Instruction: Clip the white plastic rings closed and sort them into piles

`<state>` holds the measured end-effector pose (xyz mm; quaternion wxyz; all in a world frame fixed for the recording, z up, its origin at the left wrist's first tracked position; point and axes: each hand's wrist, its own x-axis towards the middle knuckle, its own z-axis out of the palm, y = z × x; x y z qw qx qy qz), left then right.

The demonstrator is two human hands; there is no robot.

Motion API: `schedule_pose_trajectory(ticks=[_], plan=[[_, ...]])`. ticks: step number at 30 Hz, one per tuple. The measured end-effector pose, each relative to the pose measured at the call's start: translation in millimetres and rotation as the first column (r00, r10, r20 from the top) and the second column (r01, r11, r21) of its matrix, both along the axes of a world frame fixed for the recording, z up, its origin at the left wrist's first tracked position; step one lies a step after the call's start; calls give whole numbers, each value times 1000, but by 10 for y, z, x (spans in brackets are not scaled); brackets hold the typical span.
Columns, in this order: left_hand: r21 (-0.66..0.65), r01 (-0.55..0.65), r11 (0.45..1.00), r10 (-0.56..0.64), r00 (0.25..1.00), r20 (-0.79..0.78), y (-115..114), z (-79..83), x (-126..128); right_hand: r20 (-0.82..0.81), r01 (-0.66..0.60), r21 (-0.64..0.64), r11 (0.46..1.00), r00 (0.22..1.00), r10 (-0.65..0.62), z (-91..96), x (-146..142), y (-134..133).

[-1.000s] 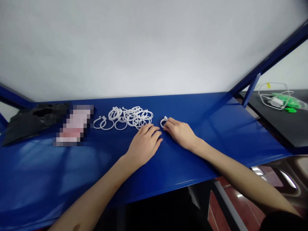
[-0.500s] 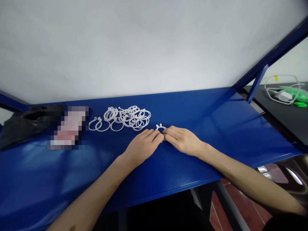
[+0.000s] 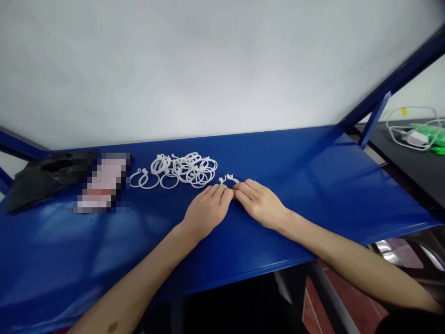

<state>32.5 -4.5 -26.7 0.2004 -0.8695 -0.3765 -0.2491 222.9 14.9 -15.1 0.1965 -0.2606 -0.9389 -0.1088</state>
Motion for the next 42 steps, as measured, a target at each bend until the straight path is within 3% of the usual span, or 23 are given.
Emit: schedule_pose_trajectory(ticks=[4, 8, 11, 16, 25, 27, 31, 33, 42], plan=[[-15, 45, 999, -44, 996, 81, 30, 31, -68, -113, -109, 19, 994, 987, 110, 24, 90, 64], [31, 10, 999, -14, 994, 112, 70, 79, -192, -169, -81, 13, 997, 982, 82, 32, 105, 70], [-8, -148, 989, 148, 983, 112, 123, 119, -339, -205, -25, -51, 998, 979, 14, 19, 116, 91], [-82, -434, 897, 440, 893, 94, 164, 166, -547, -192, 54, -189, 980, 977, -91, -49, 173, 200], [-201, -605, 770, 637, 745, 198, 253, 167, -711, -201, 78, -317, 945, 968, -147, -105, 207, 262], [-283, -615, 736, 672, 716, 191, 316, 125, -745, -206, 76, -335, 939, 967, -152, -101, 217, 263], [-519, -613, 596, 710, 704, -17, 391, 39, -796, -219, 69, -384, 921, 962, -164, -85, 243, 279], [-576, -603, 552, 692, 717, -87, 390, 14, -792, -225, 61, -402, 914, 960, -163, -81, 256, 289], [-617, -501, 607, 578, 811, -91, 319, -22, -648, -225, 108, -384, 917, 952, -206, -118, 194, 334]])
